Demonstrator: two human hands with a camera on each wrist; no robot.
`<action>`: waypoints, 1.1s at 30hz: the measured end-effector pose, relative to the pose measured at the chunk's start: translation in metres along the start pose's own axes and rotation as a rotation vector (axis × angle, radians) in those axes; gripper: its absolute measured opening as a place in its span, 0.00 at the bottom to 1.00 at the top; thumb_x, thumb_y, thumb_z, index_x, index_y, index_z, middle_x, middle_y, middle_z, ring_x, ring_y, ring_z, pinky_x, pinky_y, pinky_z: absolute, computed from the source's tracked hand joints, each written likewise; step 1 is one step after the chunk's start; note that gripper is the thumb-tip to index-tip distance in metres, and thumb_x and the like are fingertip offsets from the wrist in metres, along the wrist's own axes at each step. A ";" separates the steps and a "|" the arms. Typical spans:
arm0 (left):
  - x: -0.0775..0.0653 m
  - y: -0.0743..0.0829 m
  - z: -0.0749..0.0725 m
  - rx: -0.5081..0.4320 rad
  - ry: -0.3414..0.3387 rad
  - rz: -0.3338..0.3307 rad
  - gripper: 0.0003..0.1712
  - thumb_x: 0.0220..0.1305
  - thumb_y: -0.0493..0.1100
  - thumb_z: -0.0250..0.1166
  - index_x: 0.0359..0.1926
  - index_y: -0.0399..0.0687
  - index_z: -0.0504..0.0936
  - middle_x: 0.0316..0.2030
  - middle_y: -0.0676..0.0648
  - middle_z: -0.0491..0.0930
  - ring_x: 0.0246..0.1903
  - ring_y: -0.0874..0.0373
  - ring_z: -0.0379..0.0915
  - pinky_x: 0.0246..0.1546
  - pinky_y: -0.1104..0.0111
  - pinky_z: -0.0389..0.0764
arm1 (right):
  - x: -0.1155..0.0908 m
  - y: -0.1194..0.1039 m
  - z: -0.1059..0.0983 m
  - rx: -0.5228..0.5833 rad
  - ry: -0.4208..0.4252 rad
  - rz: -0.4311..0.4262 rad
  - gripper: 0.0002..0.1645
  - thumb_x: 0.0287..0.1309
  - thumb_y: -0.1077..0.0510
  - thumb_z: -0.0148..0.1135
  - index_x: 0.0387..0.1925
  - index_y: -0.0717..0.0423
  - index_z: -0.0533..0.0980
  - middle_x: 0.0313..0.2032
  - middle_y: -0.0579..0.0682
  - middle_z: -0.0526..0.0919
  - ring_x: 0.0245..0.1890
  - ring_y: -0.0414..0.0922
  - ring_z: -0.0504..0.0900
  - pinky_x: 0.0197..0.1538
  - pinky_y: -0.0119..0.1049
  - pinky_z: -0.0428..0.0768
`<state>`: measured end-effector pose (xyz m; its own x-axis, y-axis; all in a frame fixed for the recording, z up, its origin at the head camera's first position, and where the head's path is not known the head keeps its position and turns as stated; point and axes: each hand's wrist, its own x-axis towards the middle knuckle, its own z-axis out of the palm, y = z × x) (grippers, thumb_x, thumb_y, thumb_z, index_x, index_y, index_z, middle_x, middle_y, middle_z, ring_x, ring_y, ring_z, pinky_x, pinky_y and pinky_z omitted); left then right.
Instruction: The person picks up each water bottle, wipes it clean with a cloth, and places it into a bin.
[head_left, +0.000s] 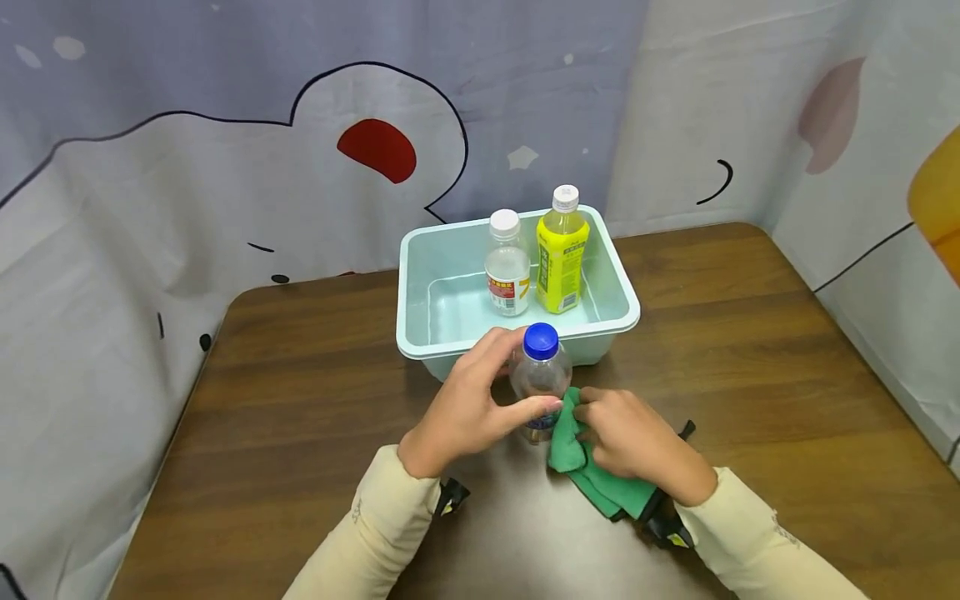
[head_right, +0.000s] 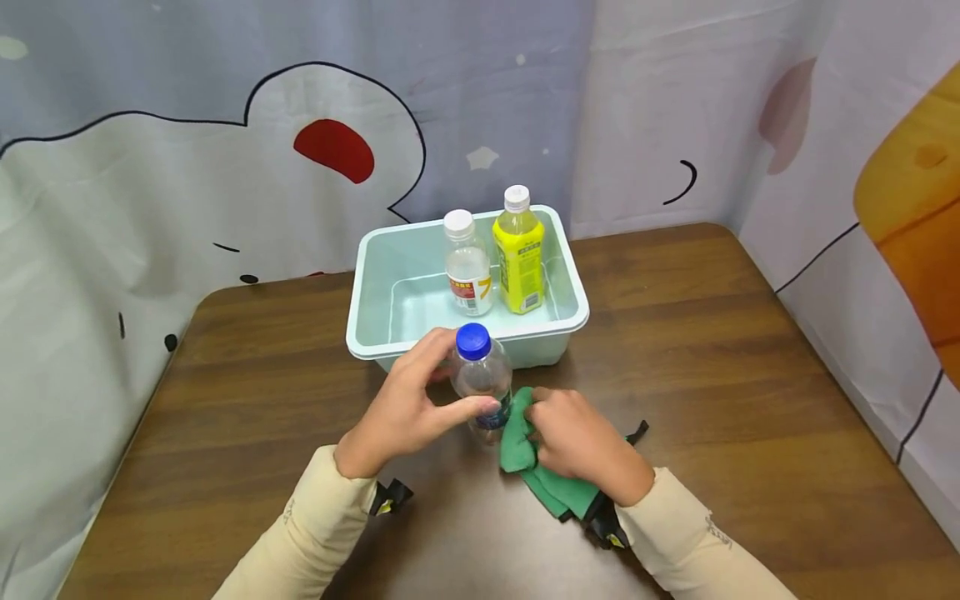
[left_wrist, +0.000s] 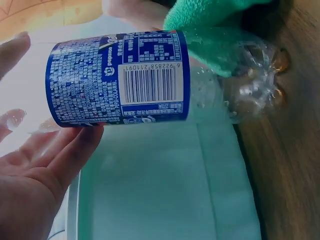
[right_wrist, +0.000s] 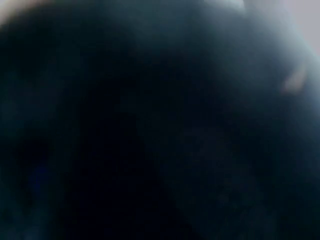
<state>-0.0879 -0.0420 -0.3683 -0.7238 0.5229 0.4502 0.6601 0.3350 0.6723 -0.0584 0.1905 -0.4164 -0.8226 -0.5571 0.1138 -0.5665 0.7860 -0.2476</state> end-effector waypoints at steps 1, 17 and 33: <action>0.000 -0.001 -0.001 -0.008 -0.021 -0.008 0.40 0.59 0.49 0.79 0.70 0.50 0.73 0.58 0.50 0.80 0.55 0.60 0.78 0.58 0.68 0.84 | -0.001 0.002 -0.003 0.026 -0.012 -0.007 0.03 0.54 0.65 0.72 0.31 0.56 0.85 0.28 0.43 0.77 0.24 0.37 0.69 0.28 0.32 0.74; 0.006 0.007 -0.012 0.030 -0.162 -0.083 0.47 0.68 0.53 0.72 0.81 0.60 0.59 0.63 0.51 0.71 0.61 0.61 0.71 0.66 0.62 0.77 | 0.006 -0.008 -0.092 0.253 0.549 -0.251 0.23 0.47 0.75 0.73 0.46 0.56 0.87 0.40 0.47 0.87 0.35 0.39 0.81 0.42 0.23 0.79; 0.000 0.014 -0.017 -0.151 -0.118 -0.059 0.30 0.66 0.42 0.74 0.65 0.45 0.74 0.57 0.47 0.84 0.54 0.58 0.82 0.55 0.70 0.86 | 0.018 -0.009 -0.080 0.099 0.480 -0.259 0.17 0.43 0.78 0.56 0.27 0.54 0.79 0.26 0.43 0.75 0.25 0.35 0.68 0.27 0.28 0.72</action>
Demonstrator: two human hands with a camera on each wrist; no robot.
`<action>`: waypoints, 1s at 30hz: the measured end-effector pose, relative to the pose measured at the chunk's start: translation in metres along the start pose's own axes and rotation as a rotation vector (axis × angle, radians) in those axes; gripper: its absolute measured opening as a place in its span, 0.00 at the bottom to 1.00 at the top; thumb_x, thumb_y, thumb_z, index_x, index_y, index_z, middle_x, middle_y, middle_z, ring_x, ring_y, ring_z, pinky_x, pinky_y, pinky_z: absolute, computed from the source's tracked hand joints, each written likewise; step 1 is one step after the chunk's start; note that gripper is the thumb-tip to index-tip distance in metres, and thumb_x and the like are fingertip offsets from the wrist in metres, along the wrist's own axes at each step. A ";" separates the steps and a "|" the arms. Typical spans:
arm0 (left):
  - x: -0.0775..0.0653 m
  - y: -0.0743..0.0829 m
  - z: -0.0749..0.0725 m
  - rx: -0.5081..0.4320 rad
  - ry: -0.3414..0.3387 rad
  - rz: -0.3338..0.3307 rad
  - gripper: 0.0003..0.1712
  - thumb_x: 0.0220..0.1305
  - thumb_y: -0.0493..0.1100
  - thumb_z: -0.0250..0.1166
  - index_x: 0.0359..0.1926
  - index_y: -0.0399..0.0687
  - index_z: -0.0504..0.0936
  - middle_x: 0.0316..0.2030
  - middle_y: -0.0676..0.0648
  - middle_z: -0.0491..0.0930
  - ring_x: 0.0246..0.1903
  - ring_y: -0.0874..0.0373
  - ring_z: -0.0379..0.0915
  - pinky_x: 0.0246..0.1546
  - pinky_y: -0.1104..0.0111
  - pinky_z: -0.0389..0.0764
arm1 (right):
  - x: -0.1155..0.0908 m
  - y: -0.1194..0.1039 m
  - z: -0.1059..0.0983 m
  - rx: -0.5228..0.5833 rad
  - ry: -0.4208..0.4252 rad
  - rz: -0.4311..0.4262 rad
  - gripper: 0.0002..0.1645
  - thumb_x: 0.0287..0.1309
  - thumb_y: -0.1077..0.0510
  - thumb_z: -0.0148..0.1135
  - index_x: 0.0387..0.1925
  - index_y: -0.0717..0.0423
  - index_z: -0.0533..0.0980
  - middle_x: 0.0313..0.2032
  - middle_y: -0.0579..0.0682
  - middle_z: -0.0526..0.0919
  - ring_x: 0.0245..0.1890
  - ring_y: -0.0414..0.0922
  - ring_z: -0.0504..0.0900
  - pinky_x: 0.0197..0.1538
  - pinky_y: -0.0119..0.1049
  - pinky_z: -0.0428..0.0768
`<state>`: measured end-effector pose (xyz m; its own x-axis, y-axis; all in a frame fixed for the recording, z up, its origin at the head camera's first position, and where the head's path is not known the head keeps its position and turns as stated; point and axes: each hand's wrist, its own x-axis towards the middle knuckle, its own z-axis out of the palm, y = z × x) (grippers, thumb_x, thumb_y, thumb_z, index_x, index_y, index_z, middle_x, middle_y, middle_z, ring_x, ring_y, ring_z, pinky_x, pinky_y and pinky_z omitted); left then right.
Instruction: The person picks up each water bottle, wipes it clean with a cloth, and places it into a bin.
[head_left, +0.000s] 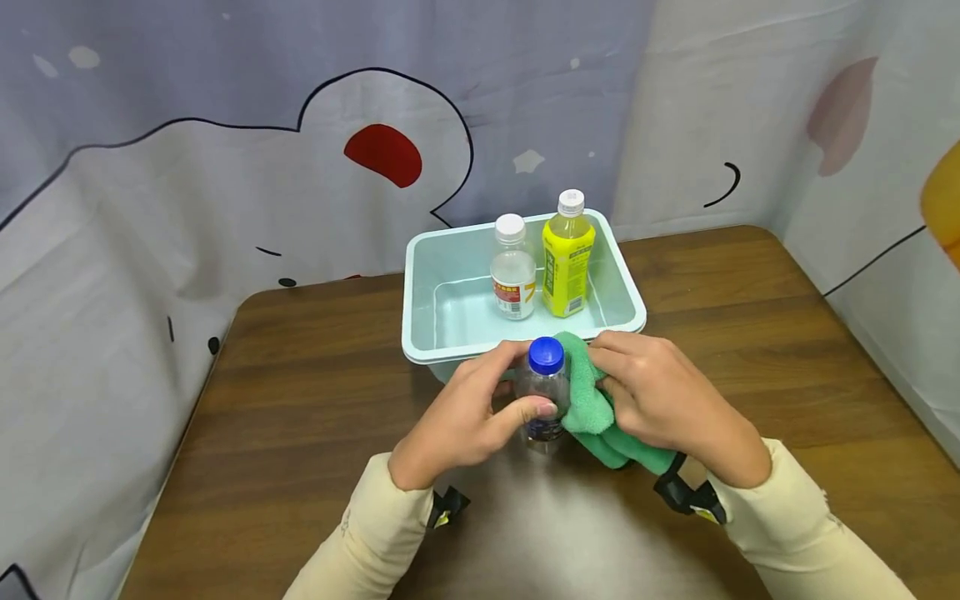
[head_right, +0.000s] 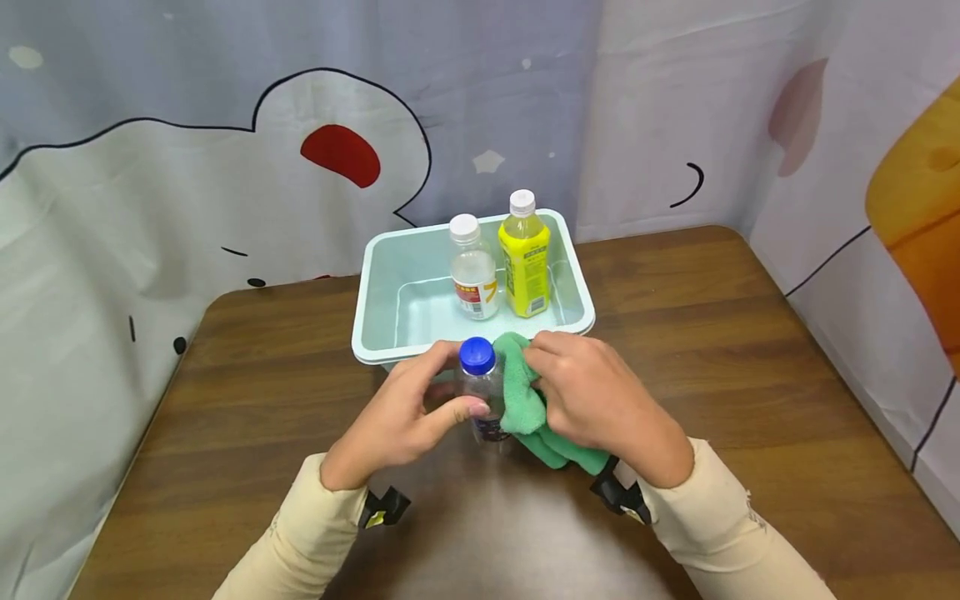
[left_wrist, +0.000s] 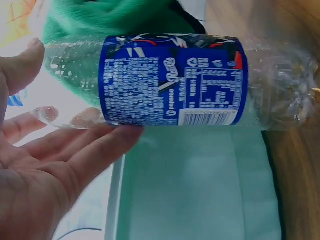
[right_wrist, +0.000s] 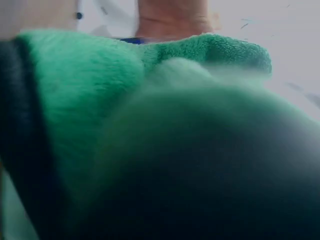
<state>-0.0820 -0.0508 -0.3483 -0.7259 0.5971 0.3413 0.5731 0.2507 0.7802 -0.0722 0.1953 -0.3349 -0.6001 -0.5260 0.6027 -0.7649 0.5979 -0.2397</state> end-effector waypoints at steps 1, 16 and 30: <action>-0.001 -0.001 0.001 -0.018 0.008 0.003 0.30 0.66 0.41 0.74 0.65 0.44 0.74 0.57 0.46 0.84 0.54 0.57 0.83 0.55 0.70 0.86 | -0.004 0.002 0.005 0.009 -0.004 0.011 0.17 0.42 0.78 0.54 0.24 0.53 0.76 0.24 0.42 0.71 0.25 0.35 0.64 0.27 0.27 0.68; -0.006 -0.005 0.000 -0.065 0.015 -0.028 0.34 0.65 0.38 0.74 0.69 0.44 0.71 0.58 0.43 0.84 0.58 0.54 0.82 0.59 0.64 0.85 | -0.050 0.019 0.079 -0.059 -0.347 0.237 0.17 0.40 0.76 0.57 0.18 0.49 0.73 0.22 0.42 0.75 0.22 0.37 0.64 0.25 0.33 0.68; -0.008 -0.003 -0.001 -0.110 0.012 -0.101 0.31 0.68 0.42 0.70 0.68 0.51 0.69 0.61 0.48 0.82 0.63 0.56 0.79 0.65 0.59 0.82 | -0.053 0.016 0.062 0.044 -0.238 0.243 0.14 0.46 0.72 0.68 0.28 0.50 0.80 0.27 0.40 0.77 0.26 0.35 0.69 0.30 0.32 0.73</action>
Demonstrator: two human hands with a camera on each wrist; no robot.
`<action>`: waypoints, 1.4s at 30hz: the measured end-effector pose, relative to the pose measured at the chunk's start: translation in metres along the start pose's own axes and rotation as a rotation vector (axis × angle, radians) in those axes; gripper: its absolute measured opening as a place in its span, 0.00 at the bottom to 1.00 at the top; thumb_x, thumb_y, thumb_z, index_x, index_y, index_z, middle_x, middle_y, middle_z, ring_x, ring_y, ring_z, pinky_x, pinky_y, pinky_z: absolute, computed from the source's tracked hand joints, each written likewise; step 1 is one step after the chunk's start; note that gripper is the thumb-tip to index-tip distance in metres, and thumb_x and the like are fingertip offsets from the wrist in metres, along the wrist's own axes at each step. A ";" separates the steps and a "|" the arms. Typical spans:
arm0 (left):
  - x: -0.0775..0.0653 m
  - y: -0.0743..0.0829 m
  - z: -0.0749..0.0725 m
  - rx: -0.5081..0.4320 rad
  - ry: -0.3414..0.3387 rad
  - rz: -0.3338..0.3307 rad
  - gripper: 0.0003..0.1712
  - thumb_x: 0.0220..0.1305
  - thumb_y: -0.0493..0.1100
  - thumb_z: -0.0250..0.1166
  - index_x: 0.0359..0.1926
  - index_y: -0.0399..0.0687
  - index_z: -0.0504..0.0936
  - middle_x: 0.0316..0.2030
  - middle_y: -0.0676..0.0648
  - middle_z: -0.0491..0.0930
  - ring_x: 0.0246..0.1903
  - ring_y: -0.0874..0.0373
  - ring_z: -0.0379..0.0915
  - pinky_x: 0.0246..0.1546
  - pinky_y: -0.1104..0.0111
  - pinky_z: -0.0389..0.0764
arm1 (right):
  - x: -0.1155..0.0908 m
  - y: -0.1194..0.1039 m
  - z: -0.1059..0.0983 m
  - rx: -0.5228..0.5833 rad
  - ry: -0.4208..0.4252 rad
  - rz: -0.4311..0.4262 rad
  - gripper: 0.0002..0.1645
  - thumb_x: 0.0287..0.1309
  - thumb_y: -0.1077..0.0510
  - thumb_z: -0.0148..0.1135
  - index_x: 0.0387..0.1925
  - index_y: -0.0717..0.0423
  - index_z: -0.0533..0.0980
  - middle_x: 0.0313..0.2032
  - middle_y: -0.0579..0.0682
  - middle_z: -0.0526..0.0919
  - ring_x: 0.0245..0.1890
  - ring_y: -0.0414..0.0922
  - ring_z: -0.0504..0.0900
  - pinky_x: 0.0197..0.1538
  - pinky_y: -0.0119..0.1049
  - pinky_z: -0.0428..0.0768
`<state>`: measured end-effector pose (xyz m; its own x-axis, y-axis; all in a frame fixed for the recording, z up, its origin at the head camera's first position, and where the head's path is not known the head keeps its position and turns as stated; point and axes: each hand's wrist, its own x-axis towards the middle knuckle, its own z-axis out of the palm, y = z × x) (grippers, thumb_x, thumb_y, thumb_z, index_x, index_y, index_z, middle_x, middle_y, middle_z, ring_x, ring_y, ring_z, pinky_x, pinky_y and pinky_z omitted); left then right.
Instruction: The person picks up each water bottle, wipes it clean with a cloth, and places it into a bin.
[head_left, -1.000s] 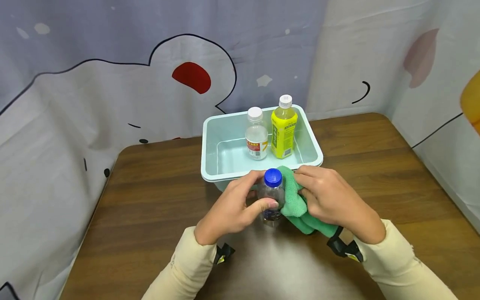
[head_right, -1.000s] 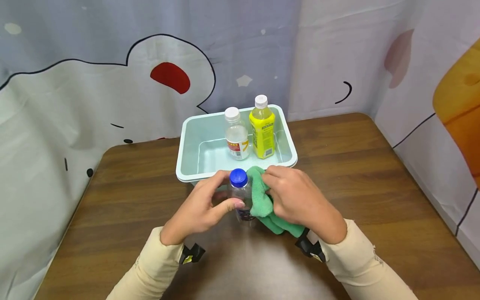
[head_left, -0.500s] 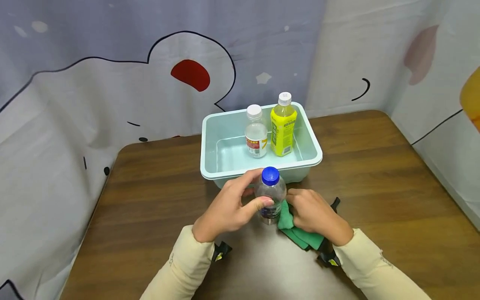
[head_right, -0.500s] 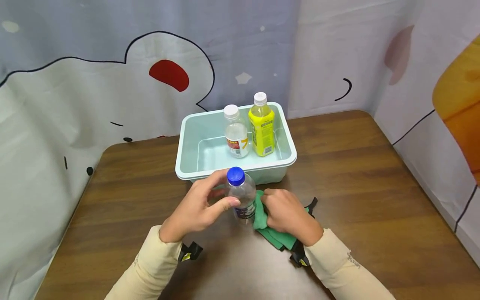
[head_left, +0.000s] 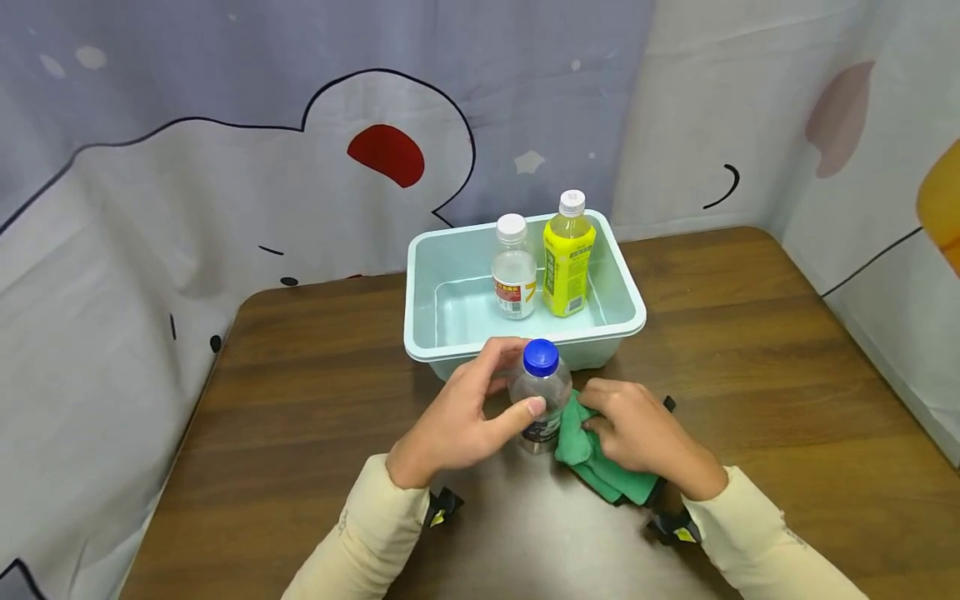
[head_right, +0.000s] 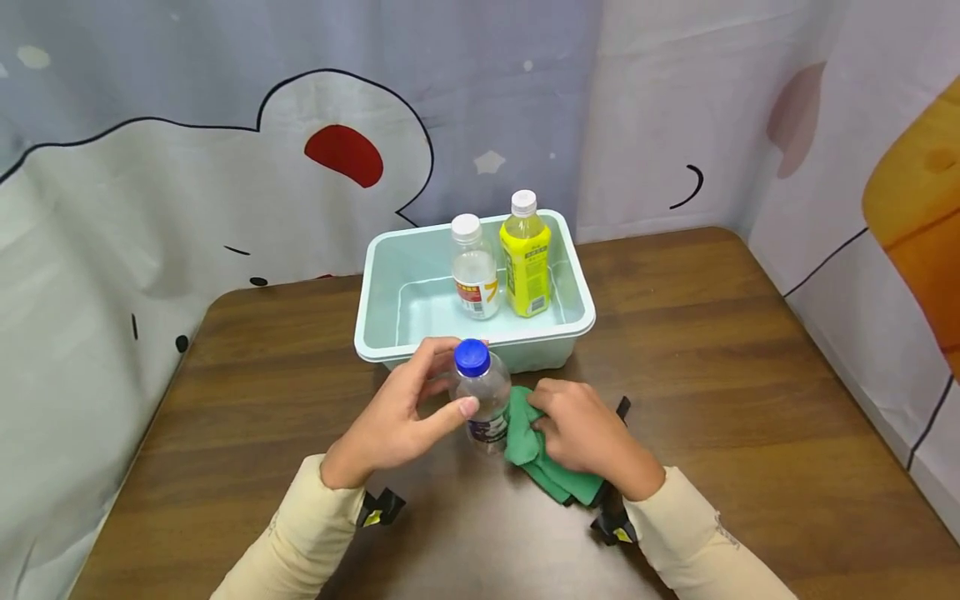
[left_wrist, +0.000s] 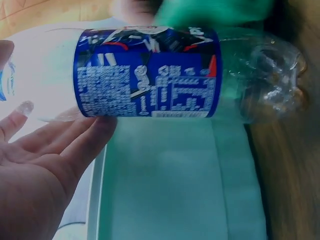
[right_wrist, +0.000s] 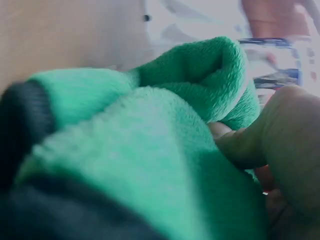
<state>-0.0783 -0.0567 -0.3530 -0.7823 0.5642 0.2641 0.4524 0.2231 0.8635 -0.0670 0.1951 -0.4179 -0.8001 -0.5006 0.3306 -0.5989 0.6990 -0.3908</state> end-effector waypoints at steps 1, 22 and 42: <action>0.001 0.000 0.001 0.002 0.011 0.009 0.33 0.66 0.43 0.71 0.69 0.51 0.69 0.61 0.49 0.82 0.62 0.57 0.80 0.65 0.60 0.82 | 0.000 -0.001 -0.005 0.031 0.041 -0.010 0.14 0.46 0.72 0.70 0.30 0.50 0.81 0.28 0.40 0.79 0.27 0.35 0.71 0.31 0.32 0.75; -0.002 0.012 -0.002 0.039 0.099 0.068 0.28 0.58 0.40 0.80 0.59 0.48 0.83 0.53 0.50 0.87 0.57 0.59 0.83 0.61 0.65 0.84 | 0.031 -0.040 -0.072 0.127 0.239 -0.146 0.20 0.47 0.78 0.61 0.32 0.52 0.85 0.32 0.41 0.83 0.30 0.34 0.75 0.33 0.25 0.74; -0.004 0.008 -0.004 -0.036 0.047 0.074 0.26 0.61 0.37 0.76 0.61 0.44 0.82 0.54 0.46 0.86 0.56 0.57 0.82 0.65 0.64 0.82 | 0.007 -0.012 0.007 -0.033 -0.217 0.164 0.20 0.36 0.76 0.58 0.15 0.47 0.71 0.19 0.40 0.66 0.21 0.39 0.60 0.24 0.31 0.60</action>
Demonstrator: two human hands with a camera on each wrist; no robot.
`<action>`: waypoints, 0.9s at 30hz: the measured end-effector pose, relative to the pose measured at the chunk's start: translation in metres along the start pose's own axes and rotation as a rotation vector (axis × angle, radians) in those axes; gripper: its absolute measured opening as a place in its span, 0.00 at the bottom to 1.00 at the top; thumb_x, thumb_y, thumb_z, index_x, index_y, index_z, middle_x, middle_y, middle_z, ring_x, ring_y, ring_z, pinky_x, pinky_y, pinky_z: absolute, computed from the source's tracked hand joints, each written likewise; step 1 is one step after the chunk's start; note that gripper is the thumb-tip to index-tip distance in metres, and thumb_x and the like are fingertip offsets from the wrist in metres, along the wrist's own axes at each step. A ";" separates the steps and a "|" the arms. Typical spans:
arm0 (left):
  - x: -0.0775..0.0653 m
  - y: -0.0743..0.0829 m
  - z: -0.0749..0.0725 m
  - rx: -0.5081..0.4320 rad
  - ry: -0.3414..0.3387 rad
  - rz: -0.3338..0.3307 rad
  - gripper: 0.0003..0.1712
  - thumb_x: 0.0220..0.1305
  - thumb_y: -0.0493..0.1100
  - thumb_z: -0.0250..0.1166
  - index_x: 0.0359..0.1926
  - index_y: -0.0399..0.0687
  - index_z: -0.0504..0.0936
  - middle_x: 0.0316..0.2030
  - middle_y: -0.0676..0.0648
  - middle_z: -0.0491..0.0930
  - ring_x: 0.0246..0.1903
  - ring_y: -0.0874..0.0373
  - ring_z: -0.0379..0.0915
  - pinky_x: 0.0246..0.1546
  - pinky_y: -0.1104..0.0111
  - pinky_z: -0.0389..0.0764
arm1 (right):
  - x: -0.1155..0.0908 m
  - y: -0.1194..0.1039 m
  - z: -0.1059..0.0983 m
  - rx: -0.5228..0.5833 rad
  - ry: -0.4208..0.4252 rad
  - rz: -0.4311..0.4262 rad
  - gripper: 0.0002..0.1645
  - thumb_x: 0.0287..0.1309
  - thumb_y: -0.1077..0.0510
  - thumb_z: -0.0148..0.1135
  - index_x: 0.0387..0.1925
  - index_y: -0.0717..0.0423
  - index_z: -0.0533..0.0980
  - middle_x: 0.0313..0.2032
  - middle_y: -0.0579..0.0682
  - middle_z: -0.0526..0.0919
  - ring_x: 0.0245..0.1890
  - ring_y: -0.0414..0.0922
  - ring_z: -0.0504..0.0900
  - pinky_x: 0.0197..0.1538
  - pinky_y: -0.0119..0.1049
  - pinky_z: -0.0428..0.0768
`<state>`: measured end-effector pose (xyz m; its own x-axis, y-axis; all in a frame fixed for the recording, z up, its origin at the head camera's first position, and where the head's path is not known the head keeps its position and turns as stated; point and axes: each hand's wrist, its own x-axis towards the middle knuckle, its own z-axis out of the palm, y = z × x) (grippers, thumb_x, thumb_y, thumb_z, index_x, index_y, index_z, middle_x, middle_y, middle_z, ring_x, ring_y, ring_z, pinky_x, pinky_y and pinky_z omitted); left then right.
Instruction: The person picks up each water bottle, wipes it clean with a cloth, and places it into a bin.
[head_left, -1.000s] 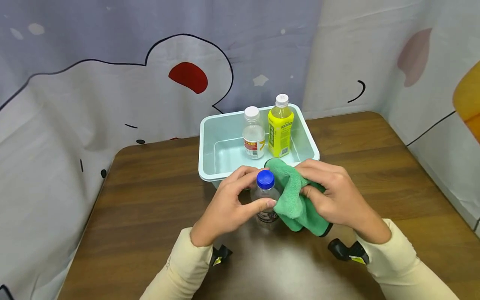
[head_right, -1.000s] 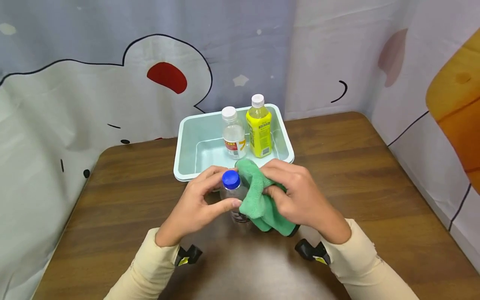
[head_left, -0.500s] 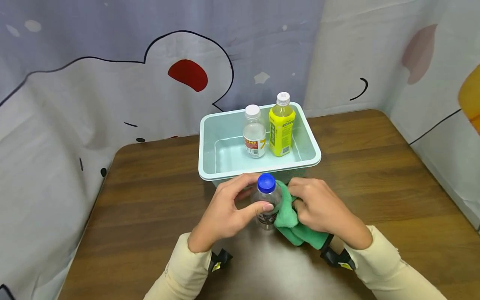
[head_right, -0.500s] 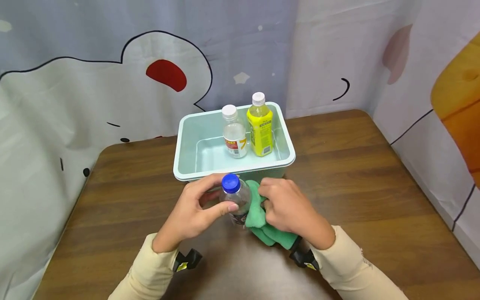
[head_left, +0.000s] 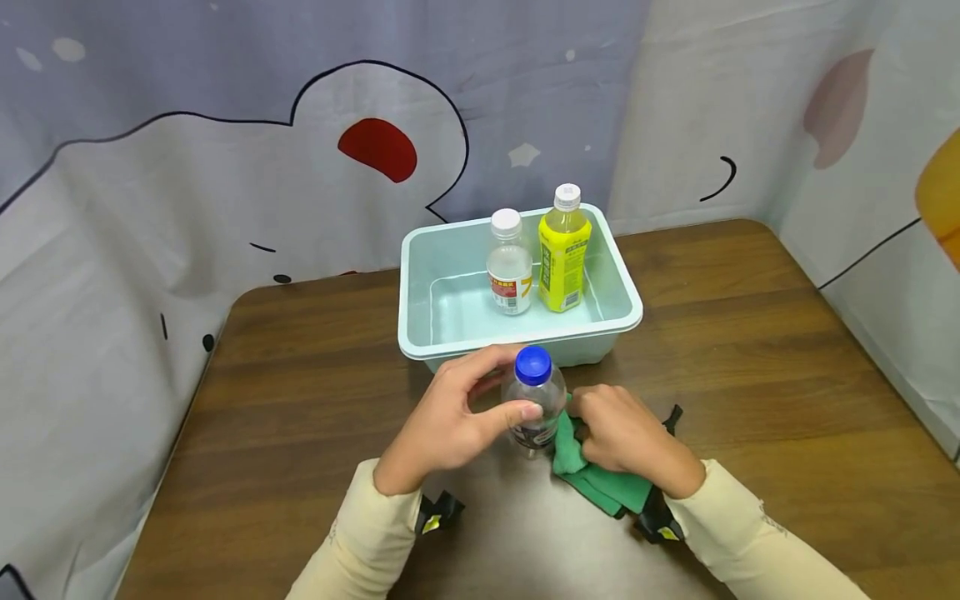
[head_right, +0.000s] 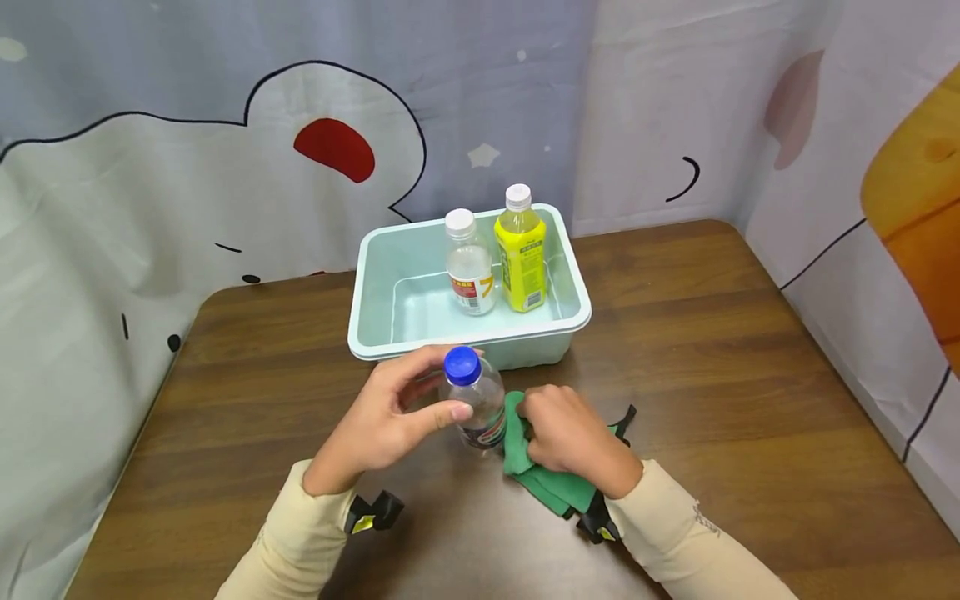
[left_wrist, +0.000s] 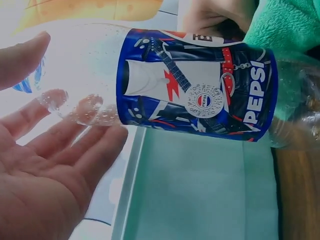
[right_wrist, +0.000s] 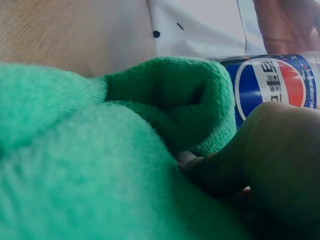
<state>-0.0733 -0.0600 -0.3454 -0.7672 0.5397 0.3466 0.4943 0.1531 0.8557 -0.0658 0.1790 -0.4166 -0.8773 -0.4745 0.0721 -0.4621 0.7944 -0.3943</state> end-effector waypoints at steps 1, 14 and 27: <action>0.000 0.000 -0.001 0.022 -0.005 0.004 0.26 0.62 0.37 0.75 0.61 0.45 0.82 0.55 0.47 0.85 0.57 0.56 0.81 0.66 0.64 0.81 | 0.000 0.001 -0.001 0.007 -0.009 -0.006 0.19 0.37 0.76 0.59 0.16 0.47 0.72 0.20 0.40 0.67 0.22 0.39 0.61 0.24 0.31 0.61; -0.002 0.013 -0.012 0.241 -0.063 -0.026 0.29 0.68 0.43 0.71 0.69 0.49 0.76 0.61 0.51 0.82 0.60 0.59 0.79 0.63 0.63 0.81 | -0.005 -0.003 -0.072 0.275 0.295 -0.277 0.21 0.47 0.76 0.71 0.37 0.49 0.87 0.36 0.38 0.86 0.36 0.34 0.81 0.43 0.27 0.81; -0.002 0.020 0.005 0.322 0.027 -0.088 0.39 0.55 0.48 0.82 0.67 0.52 0.79 0.62 0.53 0.83 0.52 0.61 0.80 0.47 0.67 0.87 | 0.006 -0.030 -0.095 0.199 0.409 -0.360 0.25 0.51 0.78 0.60 0.42 0.50 0.88 0.40 0.40 0.87 0.36 0.35 0.81 0.40 0.26 0.79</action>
<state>-0.0598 -0.0539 -0.3306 -0.8210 0.4912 0.2910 0.5264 0.4540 0.7189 -0.0701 0.1887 -0.3172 -0.6665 -0.4846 0.5665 -0.7420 0.5047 -0.4413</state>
